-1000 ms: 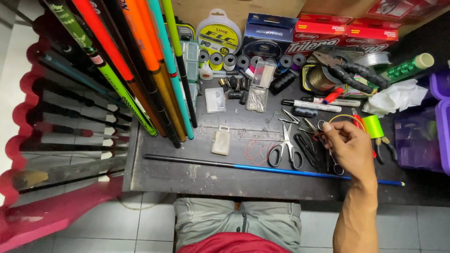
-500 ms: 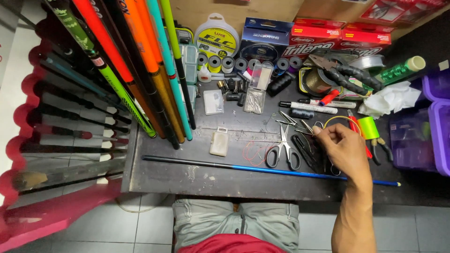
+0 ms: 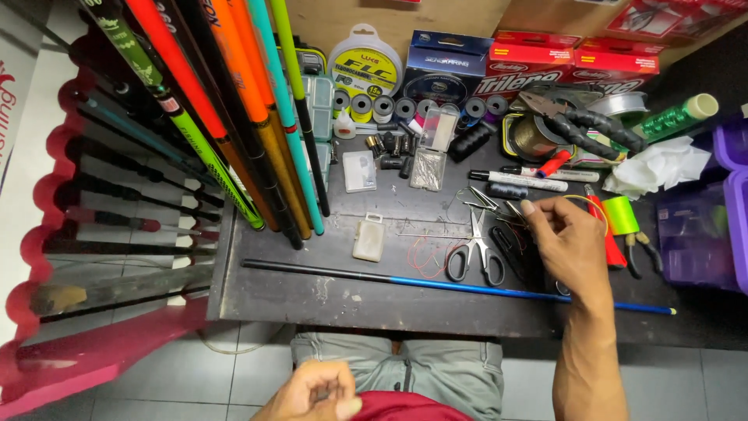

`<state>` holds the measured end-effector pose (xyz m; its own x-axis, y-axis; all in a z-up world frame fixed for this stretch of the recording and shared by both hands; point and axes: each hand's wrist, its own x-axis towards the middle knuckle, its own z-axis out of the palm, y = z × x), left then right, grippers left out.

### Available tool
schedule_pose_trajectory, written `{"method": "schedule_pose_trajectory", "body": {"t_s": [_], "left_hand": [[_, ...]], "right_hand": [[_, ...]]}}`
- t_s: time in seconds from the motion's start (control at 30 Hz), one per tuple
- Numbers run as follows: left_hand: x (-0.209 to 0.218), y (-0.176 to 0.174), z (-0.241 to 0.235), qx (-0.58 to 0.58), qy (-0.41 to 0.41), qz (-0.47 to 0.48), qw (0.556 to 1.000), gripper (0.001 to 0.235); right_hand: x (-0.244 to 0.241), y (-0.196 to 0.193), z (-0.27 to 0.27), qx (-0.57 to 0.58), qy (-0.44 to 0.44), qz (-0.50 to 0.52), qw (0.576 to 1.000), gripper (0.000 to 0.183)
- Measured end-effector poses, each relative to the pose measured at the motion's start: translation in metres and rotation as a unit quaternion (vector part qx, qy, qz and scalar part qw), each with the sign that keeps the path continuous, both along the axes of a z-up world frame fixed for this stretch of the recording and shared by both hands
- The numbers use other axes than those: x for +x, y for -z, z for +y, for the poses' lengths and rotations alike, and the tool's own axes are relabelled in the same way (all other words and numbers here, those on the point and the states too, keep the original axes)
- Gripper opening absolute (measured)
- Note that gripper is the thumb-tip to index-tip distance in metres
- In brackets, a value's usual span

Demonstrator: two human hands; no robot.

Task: The person uses pliers to cut and manipulate a thin wire or fishing line, attaching small components to it. They repeatedly pick up and place down tools and small parts on a cluttered workbench. Finally, they pick up a blue fishing rod and inspect it.

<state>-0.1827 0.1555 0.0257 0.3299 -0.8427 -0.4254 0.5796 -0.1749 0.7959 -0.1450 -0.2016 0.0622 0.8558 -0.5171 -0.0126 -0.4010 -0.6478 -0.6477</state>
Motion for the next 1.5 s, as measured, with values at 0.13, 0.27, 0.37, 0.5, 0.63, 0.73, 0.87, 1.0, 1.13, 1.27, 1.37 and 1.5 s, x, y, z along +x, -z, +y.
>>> {"method": "schedule_pose_trajectory", "body": {"t_s": [0.13,0.27,0.37,0.5,0.63,0.73,0.87,1.0,1.13,1.27,1.37,1.5], "left_hand": [[0.018,-0.015,-0.038,0.052,-0.167,-0.227,0.958,0.023],[0.037,-0.033,-0.072,0.061,-0.122,-0.302,0.943,0.032],[0.042,-0.038,-0.094,-0.016,-0.064,-0.382,0.922,0.042],[0.039,-0.028,-0.12,-0.018,0.003,-0.438,0.899,0.033],[0.039,-0.023,-0.136,-0.056,0.071,-0.494,0.865,0.036],[0.044,-0.031,-0.143,-0.136,-0.006,-0.513,0.848,0.034],[0.058,-0.038,-0.15,-0.22,-0.191,-0.573,0.766,0.027],[0.075,-0.032,-0.161,-0.242,-0.253,-0.609,0.712,0.033],[0.084,-0.021,-0.17,-0.246,-0.297,-0.621,0.683,0.031],[0.086,-0.024,-0.18,-0.286,-0.311,-0.655,0.626,0.035],[0.077,-0.023,-0.184,-0.32,-0.257,-0.711,0.571,0.038],[0.054,-0.008,-0.195,-0.357,-0.234,-0.711,0.559,0.038]], "right_hand": [[0.012,-0.006,0.015,-0.021,-0.054,-0.022,0.998,0.015],[0.027,-0.017,0.035,-0.019,-0.118,-0.043,0.992,0.014],[0.038,-0.02,0.047,-0.043,-0.191,-0.061,0.979,0.014],[0.056,-0.027,0.062,-0.053,-0.246,-0.056,0.966,0.017],[0.08,-0.031,0.075,-0.055,-0.301,-0.063,0.95,0.018],[0.104,-0.027,0.085,-0.06,-0.317,-0.042,0.946,0.029],[0.139,-0.014,0.102,-0.061,-0.329,-0.027,0.942,0.038],[0.16,-0.011,0.114,-0.071,-0.334,-0.03,0.939,0.038],[0.173,-0.004,0.115,-0.036,-0.344,-0.088,0.934,0.038],[0.175,-0.008,0.121,-0.053,-0.345,-0.078,0.934,0.036],[0.186,0.009,0.128,-0.125,-0.311,-0.006,0.942,0.038],[0.191,0.017,0.13,-0.133,-0.315,-0.005,0.94,0.03]]}}
